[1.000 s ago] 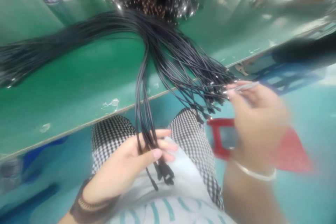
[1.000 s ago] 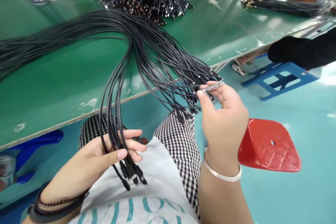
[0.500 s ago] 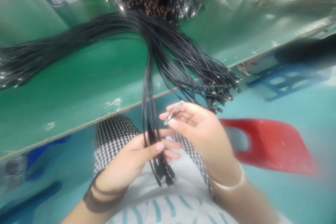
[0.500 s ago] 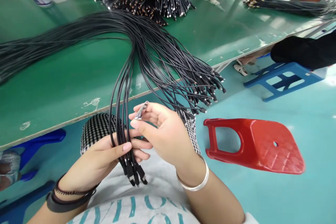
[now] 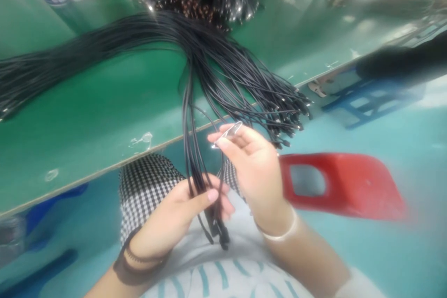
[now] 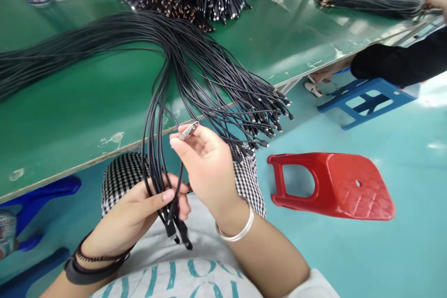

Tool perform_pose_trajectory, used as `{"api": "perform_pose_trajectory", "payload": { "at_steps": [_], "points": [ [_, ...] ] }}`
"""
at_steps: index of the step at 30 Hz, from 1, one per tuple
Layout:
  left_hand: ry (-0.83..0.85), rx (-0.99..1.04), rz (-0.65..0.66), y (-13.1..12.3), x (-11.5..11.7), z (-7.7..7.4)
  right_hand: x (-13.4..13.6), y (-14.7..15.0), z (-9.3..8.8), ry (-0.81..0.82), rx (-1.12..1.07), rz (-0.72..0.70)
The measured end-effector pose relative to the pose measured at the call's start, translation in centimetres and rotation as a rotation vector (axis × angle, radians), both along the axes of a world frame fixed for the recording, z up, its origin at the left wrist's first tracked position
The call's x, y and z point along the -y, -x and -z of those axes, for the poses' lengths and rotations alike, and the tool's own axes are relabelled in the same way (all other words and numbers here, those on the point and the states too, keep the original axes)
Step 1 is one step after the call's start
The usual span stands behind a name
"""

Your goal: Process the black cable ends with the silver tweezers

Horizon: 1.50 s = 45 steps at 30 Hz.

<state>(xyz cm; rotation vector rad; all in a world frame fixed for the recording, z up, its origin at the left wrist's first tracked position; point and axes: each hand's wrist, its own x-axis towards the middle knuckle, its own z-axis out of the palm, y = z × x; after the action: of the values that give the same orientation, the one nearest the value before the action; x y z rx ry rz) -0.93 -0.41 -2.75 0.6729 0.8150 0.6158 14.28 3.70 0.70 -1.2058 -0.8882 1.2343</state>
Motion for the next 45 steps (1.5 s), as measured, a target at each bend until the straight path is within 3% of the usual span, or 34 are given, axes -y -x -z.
{"api": "perform_pose_trajectory", "payload": {
  "at_steps": [8, 15, 19, 26, 39, 42, 45],
  "points": [
    [0.06, 0.027, -0.001, -0.6, 0.1, 0.0, -0.9, 0.5, -0.1, -0.08, -0.023, -0.007],
    [-0.182, -0.433, -0.359, -0.8, 0.6, -2.0, 1.5, -0.8, -0.3, -0.058, -0.126, -0.095],
    [-0.316, -0.657, -0.385, -0.6, 0.6, -2.9, 3.1, -0.7, -0.1, 0.118, -0.243, -0.177],
    [-0.316, -0.727, -0.477, -1.5, 0.5, -3.8, 3.5, 0.2, 0.3, 0.13, -0.284, -0.139],
    [-0.288, -0.689, -0.424, -1.2, 0.5, -3.7, 3.1, 0.1, -0.4, 0.156, -0.213, -0.123],
    [-0.308, -0.657, -0.349, -0.8, 0.4, -3.4, 3.2, 0.2, -0.2, 0.16, -0.229, -0.116],
    [-0.262, -0.664, -0.359, -0.8, 0.2, -3.2, 3.2, 0.2, 0.4, 0.145, -0.286, -0.098]
  ]
}}
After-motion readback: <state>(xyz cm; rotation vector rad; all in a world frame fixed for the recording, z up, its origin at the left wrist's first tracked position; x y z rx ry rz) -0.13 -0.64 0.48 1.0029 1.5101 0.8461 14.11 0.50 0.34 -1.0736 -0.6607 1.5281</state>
